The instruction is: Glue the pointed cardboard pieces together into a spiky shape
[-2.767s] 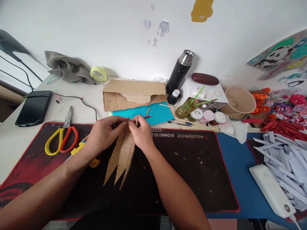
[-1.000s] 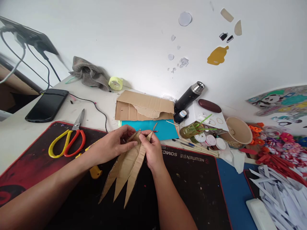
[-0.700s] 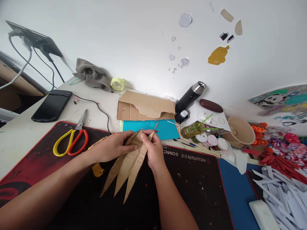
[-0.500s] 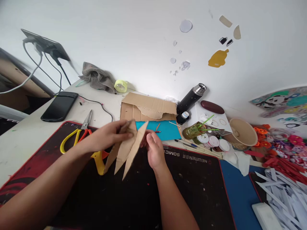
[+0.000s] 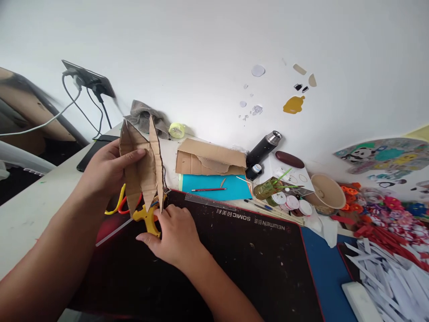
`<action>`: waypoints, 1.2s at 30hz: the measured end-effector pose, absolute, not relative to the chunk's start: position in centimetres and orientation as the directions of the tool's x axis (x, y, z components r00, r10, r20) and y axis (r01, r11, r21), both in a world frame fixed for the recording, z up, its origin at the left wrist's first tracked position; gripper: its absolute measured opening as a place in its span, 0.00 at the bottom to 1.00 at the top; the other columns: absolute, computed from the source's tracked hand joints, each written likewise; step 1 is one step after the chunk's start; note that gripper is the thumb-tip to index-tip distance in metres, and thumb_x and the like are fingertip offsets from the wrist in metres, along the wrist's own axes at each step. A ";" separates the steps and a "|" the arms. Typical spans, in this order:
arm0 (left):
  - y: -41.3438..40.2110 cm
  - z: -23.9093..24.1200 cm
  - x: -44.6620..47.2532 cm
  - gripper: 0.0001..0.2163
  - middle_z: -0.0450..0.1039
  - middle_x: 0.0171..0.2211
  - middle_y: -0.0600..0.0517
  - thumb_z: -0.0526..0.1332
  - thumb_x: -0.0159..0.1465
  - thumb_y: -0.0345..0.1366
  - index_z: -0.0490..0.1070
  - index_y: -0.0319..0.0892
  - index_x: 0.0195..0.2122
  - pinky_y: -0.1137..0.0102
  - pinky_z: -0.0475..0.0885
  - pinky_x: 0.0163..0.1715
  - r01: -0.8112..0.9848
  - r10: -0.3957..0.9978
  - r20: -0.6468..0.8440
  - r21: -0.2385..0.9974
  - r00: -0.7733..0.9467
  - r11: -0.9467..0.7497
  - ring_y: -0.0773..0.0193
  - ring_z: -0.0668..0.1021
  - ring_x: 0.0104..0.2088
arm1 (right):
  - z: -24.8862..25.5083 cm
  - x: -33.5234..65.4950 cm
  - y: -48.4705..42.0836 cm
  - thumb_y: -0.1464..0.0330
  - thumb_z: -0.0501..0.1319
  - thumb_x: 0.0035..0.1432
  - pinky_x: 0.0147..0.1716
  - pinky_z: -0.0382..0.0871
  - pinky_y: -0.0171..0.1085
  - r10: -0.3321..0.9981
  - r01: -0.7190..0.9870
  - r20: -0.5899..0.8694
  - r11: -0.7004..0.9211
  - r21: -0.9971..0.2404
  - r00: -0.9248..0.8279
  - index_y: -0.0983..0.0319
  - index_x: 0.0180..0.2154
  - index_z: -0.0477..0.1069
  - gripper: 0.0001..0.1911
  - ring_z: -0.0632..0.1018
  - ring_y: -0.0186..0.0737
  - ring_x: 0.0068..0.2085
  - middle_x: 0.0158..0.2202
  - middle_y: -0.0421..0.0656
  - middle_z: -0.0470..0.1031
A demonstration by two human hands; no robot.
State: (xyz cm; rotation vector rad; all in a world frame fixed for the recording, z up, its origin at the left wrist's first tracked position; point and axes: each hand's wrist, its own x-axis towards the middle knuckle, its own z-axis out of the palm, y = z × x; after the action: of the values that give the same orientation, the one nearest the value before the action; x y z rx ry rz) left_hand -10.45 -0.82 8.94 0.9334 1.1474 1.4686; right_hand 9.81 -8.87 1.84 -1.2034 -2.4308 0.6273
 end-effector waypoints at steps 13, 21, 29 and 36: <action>-3.2 11.5 -13.3 0.12 0.83 0.32 0.52 0.74 0.54 0.32 0.79 0.40 0.40 0.69 0.81 0.29 -0.408 0.924 -0.173 0.913 -0.341 0.021 0.61 0.81 0.29 | 0.7 8.3 -9.3 0.67 0.67 0.57 0.35 0.72 0.42 0.920 0.686 0.024 0.308 -0.659 -0.391 0.57 0.49 0.74 0.17 0.82 0.48 0.34 0.37 0.43 0.83; -2.2 10.3 -12.9 0.13 0.81 0.27 0.55 0.74 0.52 0.30 0.77 0.41 0.39 0.70 0.78 0.23 -0.534 0.884 -0.355 0.832 -0.303 0.151 0.64 0.78 0.22 | 1.0 12.0 -7.4 0.55 0.70 0.61 0.26 0.71 0.38 0.995 -0.217 -0.095 -0.090 -0.972 0.016 0.56 0.51 0.71 0.21 0.77 0.40 0.28 0.33 0.40 0.79; -1.8 7.7 -10.3 0.20 0.85 0.38 0.49 0.78 0.54 0.48 0.79 0.45 0.43 0.62 0.82 0.36 -0.157 0.964 -0.256 0.952 0.065 0.264 0.51 0.86 0.36 | 2.4 15.1 -6.9 0.58 0.69 0.61 0.34 0.72 0.41 0.981 -0.550 -0.176 -0.106 -0.829 0.077 0.55 0.46 0.74 0.14 0.77 0.40 0.31 0.34 0.40 0.79; -1.7 7.1 -9.2 0.22 0.85 0.42 0.50 0.72 0.58 0.57 0.81 0.46 0.45 0.61 0.80 0.42 0.199 0.965 -0.181 0.970 0.190 0.142 0.46 0.84 0.45 | 4.7 17.8 -7.1 0.58 0.62 0.64 0.33 0.66 0.42 0.989 -0.699 -0.138 -0.068 -0.712 0.045 0.57 0.31 0.71 0.12 0.68 0.37 0.28 0.30 0.39 0.66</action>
State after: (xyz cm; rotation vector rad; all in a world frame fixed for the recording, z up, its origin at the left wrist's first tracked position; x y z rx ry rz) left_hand -9.24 -1.71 7.07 1.3090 1.2558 0.8424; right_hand 17.82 -7.05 4.73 -0.7408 -0.5073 1.4891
